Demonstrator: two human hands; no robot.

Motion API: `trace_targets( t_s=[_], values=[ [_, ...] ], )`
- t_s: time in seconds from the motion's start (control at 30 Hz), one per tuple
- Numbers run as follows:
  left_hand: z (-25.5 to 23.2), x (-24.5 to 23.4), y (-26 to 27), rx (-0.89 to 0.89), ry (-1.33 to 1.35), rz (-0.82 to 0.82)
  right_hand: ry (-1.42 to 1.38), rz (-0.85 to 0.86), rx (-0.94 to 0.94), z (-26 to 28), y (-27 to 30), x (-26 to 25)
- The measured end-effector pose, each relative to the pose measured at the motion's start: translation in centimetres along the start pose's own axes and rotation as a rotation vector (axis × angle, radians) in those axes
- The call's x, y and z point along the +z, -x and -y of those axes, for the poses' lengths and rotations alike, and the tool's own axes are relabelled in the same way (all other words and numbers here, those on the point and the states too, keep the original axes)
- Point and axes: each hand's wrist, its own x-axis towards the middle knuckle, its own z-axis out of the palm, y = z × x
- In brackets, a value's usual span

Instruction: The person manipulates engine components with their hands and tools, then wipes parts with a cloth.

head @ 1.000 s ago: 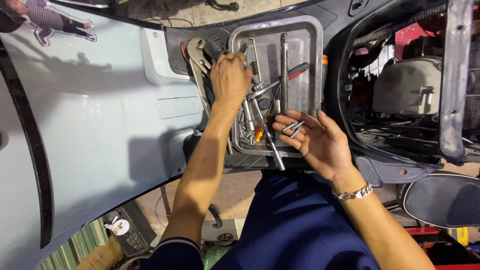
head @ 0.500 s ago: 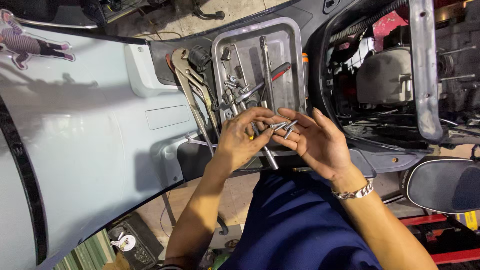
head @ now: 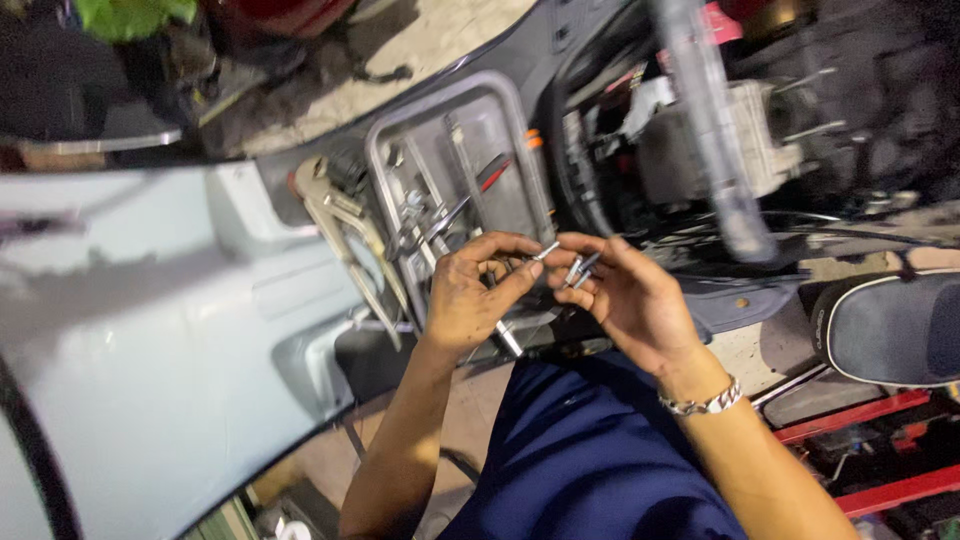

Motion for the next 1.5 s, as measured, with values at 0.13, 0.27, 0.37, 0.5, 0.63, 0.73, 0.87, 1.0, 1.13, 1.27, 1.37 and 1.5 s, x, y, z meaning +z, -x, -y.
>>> trace_targets(
  t_s=[0.13, 0.27, 0.37, 0.5, 0.63, 0.73, 0.87, 1.0, 1.13, 1.27, 1.37, 1.5],
  values=[
    [-1.3, 4.5, -4.5, 0.148, 0.075, -0.046, 0.104, -0.096, -0.195, 1.6, 1.2, -2.7],
    [-2.4, 9.6, -11.9, 0.247, 0.194, -0.061, 0.034, -0.147, -0.223, 3.0, 1.1, -4.3],
    [-4.2, 11.9, -14.1, 0.251, 0.144, -0.105, -0.074, -0.158, -0.15, 3.7, 0.8, -4.9],
    [-6.9, 12.6, -14.6, 0.294, -0.12, -0.157, -0.108, -0.028, -0.209, 4.2, 0.8, -5.6],
    [-7.7, 13.5, -15.2, 0.292, -0.087, -0.155, -0.102, -0.056, -0.161, 4.5, 0.3, -5.9],
    [-7.1, 14.0, -15.6, 0.412, -0.105, -0.154, -0.117, -0.049, -0.177, 4.4, 0.1, -6.5],
    [-6.8, 14.4, -16.3, 0.584, -0.068, -0.15, -0.193, -0.101, -0.178, 4.7, -0.7, -7.0],
    [-7.1, 14.5, -16.9, 0.424, -0.105, -0.154, -0.186, -0.186, -0.125, 5.0, -0.7, -7.2],
    [-7.8, 14.7, -16.5, 0.589, -0.147, -0.196, -0.193, -0.155, -0.148, 4.8, -1.0, -7.3],
    [-8.8, 15.1, -15.2, 0.69, -0.582, -0.302, -0.177, -0.191, -0.132, 4.6, -1.4, -7.8],
    [-9.3, 15.8, -15.1, 0.684, -0.675, -0.297, -0.269, -0.215, -0.163, 4.5, -1.9, -8.3],
    [-9.5, 16.2, -15.0, 0.615, -0.523, -0.277, -0.292, -0.23, -0.179, 4.7, -2.3, -8.5]
  ],
)
